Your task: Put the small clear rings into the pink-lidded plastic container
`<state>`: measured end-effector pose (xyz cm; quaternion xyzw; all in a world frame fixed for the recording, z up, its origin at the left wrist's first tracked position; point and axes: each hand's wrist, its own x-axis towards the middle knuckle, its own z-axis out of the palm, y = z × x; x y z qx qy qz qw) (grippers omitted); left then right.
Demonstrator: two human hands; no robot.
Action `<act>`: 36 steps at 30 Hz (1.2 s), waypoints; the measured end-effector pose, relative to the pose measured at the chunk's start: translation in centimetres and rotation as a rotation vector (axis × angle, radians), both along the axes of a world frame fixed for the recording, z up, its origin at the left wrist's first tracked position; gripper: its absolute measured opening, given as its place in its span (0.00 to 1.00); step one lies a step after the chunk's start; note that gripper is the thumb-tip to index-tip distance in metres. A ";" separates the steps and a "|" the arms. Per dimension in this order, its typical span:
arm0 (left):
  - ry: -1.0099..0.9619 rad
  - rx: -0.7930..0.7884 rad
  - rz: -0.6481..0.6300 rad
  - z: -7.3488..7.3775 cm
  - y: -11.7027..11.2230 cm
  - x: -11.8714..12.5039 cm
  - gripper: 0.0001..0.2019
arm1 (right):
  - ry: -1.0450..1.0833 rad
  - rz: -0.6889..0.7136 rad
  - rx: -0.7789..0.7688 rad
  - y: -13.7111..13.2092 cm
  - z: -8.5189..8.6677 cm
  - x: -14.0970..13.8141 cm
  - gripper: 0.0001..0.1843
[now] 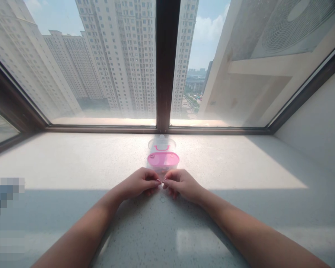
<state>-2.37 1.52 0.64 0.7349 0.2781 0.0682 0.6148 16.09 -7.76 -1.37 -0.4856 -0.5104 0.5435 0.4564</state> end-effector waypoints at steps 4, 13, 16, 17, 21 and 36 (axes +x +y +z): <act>-0.008 -0.019 0.005 0.1 0.1 -0.1 0.15 | -0.005 0.004 -0.010 0.0 0.0 0.0 0.14; -0.023 -0.041 -0.002 0.0 0.0 -0.2 0.15 | 0.003 0.000 -0.019 0.0 -0.1 0.0 0.13; -0.036 -0.045 -0.010 0.0 0.1 -0.2 0.15 | 0.002 -0.006 -0.020 0.0 0.0 0.0 0.13; -0.038 -0.046 -0.010 0.0 0.1 -0.2 0.15 | 0.001 -0.007 -0.020 0.0 0.1 0.0 0.13; -0.038 -0.050 -0.005 0.1 0.1 -0.2 0.15 | -0.012 -0.003 -0.018 -0.1 0.0 -0.1 0.13; -0.006 -0.024 -0.013 0.3 0.0 -0.1 0.16 | -0.031 0.004 -0.019 0.0 0.0 -0.1 0.09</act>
